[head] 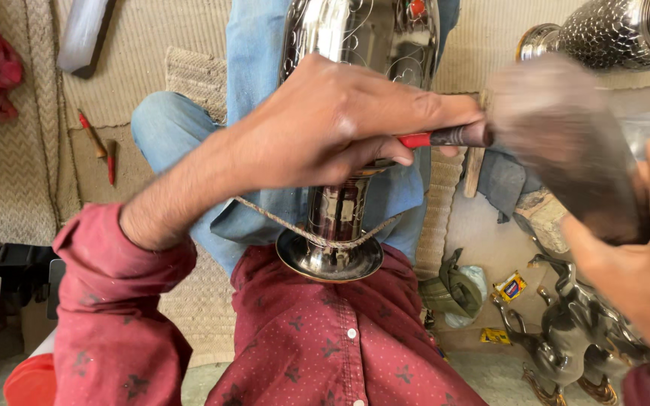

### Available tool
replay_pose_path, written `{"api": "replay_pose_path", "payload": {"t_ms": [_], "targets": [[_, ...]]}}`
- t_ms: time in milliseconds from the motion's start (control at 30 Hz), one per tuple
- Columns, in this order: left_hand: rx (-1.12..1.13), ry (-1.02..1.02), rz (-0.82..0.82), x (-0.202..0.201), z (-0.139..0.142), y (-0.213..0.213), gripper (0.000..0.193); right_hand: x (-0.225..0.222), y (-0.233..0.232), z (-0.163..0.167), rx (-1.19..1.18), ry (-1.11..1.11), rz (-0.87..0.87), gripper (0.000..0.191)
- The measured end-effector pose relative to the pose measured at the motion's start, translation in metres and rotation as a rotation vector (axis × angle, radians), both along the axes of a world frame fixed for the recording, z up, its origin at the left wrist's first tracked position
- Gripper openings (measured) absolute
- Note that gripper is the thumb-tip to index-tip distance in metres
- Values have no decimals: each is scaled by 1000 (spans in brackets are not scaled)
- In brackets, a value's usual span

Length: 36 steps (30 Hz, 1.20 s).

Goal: The person sits cross-legged on the floor with a silver-plated brass vase held between their feet and lap. They hold a small punch against the vase's surface and repeatedly strike it with a wooden mallet, repositioning the punch to work different spots, and occasionally adjust the vase or the punch by hand.

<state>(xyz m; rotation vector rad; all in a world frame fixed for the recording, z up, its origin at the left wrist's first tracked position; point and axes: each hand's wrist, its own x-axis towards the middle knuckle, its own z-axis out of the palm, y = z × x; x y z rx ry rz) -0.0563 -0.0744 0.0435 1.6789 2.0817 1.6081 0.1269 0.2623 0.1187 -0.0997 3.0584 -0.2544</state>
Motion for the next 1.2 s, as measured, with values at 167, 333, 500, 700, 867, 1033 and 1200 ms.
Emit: {"api": "replay_pose_path", "payload": {"t_ms": [167, 333, 500, 700, 867, 1033, 1200], "targets": [[78, -40, -147, -7, -1, 0, 54, 11, -11, -27, -449, 160, -209, 46], [75, 44, -159, -6, -4, 4, 57, 13, 3, -53, -202, 355, 91, 42], [20, -25, -150, 0, -5, -1, 75, 23, 23, -79, -416, 332, 6, 39], [15, -7, 30, 22, -11, -6, 64, 22, 11, -56, -306, 80, -108, 11], [74, -23, 196, 43, -20, -9, 58, -3, -3, -32, -21, -38, 8, 6], [90, -38, 430, 69, -25, -4, 49, -39, -24, -23, -216, -53, 38, 26], [197, -152, 608, 95, -31, 1, 38, -97, -62, -16, -177, -96, 252, 29]]}}
